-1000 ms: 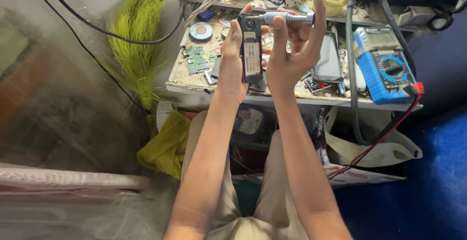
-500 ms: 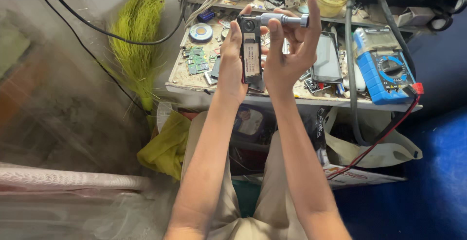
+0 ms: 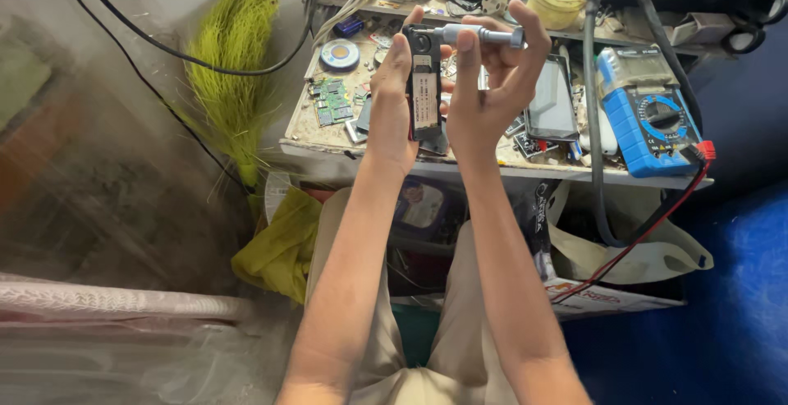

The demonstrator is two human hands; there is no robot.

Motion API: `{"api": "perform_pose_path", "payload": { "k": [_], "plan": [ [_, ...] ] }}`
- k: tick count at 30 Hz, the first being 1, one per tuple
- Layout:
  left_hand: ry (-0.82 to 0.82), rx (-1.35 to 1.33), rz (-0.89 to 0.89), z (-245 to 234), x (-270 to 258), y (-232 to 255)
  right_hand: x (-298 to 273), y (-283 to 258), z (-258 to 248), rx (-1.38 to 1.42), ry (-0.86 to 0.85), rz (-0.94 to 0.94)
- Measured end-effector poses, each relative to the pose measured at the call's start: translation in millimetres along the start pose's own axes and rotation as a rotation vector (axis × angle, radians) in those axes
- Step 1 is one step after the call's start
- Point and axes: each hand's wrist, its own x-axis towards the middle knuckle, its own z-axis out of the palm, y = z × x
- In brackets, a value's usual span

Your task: The person uses a multimeter to test components on a circuit board and then uses a screwdriver to secure a small screw into the back of a mobile phone.

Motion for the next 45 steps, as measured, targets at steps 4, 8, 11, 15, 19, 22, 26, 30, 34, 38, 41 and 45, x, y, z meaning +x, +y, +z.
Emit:
{"api": "perform_pose_path", "payload": {
  "k": [4, 8, 11, 15, 19, 22, 26, 30, 34, 38, 41, 45],
  "plan": [
    [0.017, 0.033, 0.007, 2.3, -0.5, 0.0, 1.9, 0.2, -0.8, 0.083, -0.033, 0.046],
    [0.04, 0.086, -0.01, 4.5, -1.3, 2.5, 3.1, -1.4, -1.0, 0.144, -0.078, 0.036],
    [0.042, 0.086, -0.005, 5.3, -1.9, 3.9, 3.5, -2.5, -0.5, 0.161, -0.075, 0.038],
    [0.06, 0.151, -0.013, 7.0, -2.1, 4.1, 3.0, -3.2, 0.1, 0.136, -0.034, 0.039],
    [0.052, 0.145, -0.024, 8.8, -1.1, 4.4, 1.6, -0.6, -1.3, 0.057, 0.014, 0.05],
    [0.103, 0.218, -0.044, 10.0, -0.5, 3.8, 0.0, 3.3, -2.8, 0.02, 0.03, 0.024],
    [0.101, 0.219, -0.051, 9.0, -1.5, 4.3, -1.6, 4.9, -4.5, 0.079, 0.009, 0.018],
    [0.086, 0.193, -0.04, 7.3, -0.6, 3.3, 0.0, 3.5, -4.8, 0.046, 0.011, 0.041],
    [0.104, 0.215, -0.052, 6.2, -0.5, 2.4, 2.5, 0.4, -3.5, -0.187, 0.077, 0.161],
    [0.099, 0.218, -0.04, 6.8, -0.3, 2.5, 1.7, -2.6, -1.7, -0.064, 0.025, 0.023],
    [0.112, 0.226, -0.038, 5.3, -0.3, 2.5, 0.1, -2.8, -0.6, 0.018, -0.022, -0.017],
    [0.074, 0.166, -0.012, 2.9, 0.7, 0.3, 1.2, 0.1, -2.3, 0.013, -0.018, 0.057]
  ]
}}
